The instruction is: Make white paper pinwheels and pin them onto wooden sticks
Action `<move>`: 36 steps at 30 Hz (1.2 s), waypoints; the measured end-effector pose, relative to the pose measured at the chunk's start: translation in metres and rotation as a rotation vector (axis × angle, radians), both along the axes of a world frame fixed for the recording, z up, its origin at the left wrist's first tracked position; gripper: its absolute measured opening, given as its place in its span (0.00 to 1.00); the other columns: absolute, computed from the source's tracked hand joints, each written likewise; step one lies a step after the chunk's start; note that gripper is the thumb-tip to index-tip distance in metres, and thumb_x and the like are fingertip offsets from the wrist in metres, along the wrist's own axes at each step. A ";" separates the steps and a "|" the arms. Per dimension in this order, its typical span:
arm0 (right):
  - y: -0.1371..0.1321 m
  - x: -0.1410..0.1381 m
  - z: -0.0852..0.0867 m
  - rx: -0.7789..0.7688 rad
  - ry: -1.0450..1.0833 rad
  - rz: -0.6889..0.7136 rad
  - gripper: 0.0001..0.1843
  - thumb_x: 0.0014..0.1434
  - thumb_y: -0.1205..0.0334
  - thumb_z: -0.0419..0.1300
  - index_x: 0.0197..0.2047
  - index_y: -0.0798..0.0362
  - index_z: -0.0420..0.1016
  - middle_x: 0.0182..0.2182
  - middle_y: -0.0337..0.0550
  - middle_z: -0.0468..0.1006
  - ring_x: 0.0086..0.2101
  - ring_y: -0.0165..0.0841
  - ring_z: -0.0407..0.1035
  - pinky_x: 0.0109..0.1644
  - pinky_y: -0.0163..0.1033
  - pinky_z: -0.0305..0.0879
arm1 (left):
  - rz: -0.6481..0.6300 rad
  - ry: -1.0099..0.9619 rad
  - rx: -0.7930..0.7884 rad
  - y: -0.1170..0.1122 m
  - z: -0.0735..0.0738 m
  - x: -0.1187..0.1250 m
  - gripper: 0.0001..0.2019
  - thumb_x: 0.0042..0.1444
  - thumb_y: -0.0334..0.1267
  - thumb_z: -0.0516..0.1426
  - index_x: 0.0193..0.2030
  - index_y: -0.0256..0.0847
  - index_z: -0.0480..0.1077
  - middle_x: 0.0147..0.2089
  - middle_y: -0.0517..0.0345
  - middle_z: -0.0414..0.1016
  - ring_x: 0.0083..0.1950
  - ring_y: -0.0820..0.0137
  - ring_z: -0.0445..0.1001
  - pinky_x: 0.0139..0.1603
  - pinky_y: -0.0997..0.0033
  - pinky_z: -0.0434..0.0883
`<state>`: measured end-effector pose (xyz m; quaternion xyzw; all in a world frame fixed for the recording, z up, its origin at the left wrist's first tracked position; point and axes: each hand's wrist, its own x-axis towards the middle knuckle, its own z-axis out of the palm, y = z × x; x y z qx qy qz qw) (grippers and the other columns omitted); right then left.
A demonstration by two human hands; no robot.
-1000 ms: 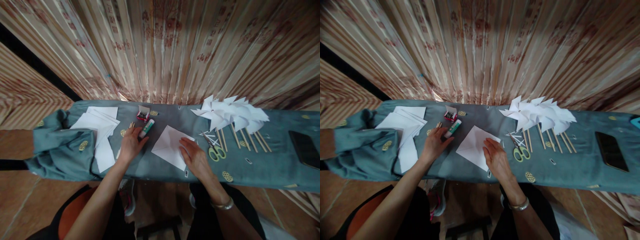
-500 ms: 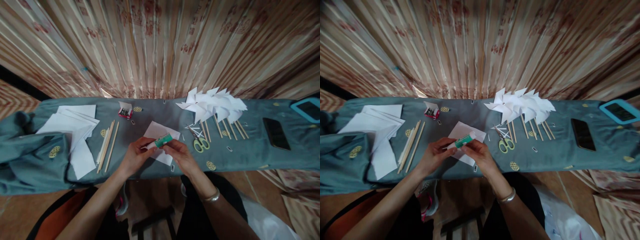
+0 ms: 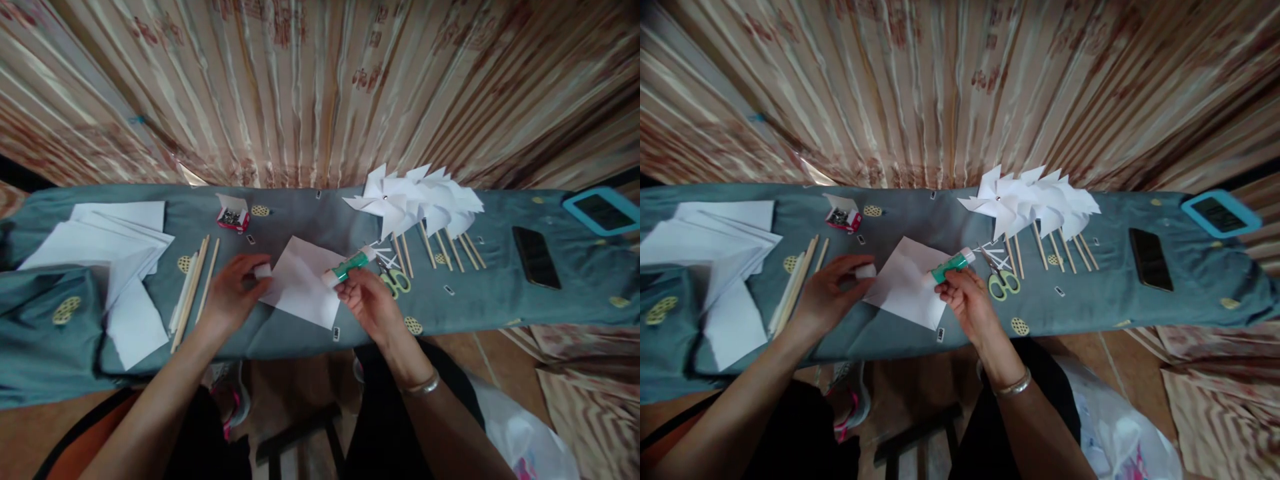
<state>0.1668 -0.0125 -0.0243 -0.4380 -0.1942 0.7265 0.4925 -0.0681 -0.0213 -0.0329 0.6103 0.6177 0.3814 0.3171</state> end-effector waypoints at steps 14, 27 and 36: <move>0.013 0.003 -0.007 0.074 -0.212 0.034 0.18 0.48 0.45 0.70 0.32 0.51 0.75 0.27 0.37 0.80 0.27 0.29 0.74 0.31 0.33 0.70 | -0.346 0.536 0.464 -0.018 -0.023 0.022 0.17 0.64 0.33 0.51 0.59 0.41 0.64 0.62 0.43 0.68 0.62 0.55 0.66 0.60 0.47 0.68; 0.016 -0.010 -0.013 0.267 -0.538 0.044 0.15 0.49 0.50 0.69 0.35 0.50 0.76 0.28 0.37 0.79 0.28 0.29 0.72 0.34 0.36 0.69 | -0.409 0.587 0.297 -0.032 -0.035 0.043 0.25 0.58 0.47 0.60 0.61 0.44 0.66 0.71 0.38 0.54 0.72 0.43 0.49 0.65 0.38 0.58; 0.010 -0.018 -0.013 0.472 -1.049 0.165 0.13 0.56 0.50 0.64 0.37 0.51 0.75 0.31 0.42 0.80 0.33 0.35 0.74 0.41 0.42 0.70 | -0.410 0.552 0.262 -0.033 -0.035 0.044 0.25 0.58 0.47 0.60 0.61 0.45 0.66 0.72 0.40 0.51 0.73 0.43 0.48 0.67 0.38 0.55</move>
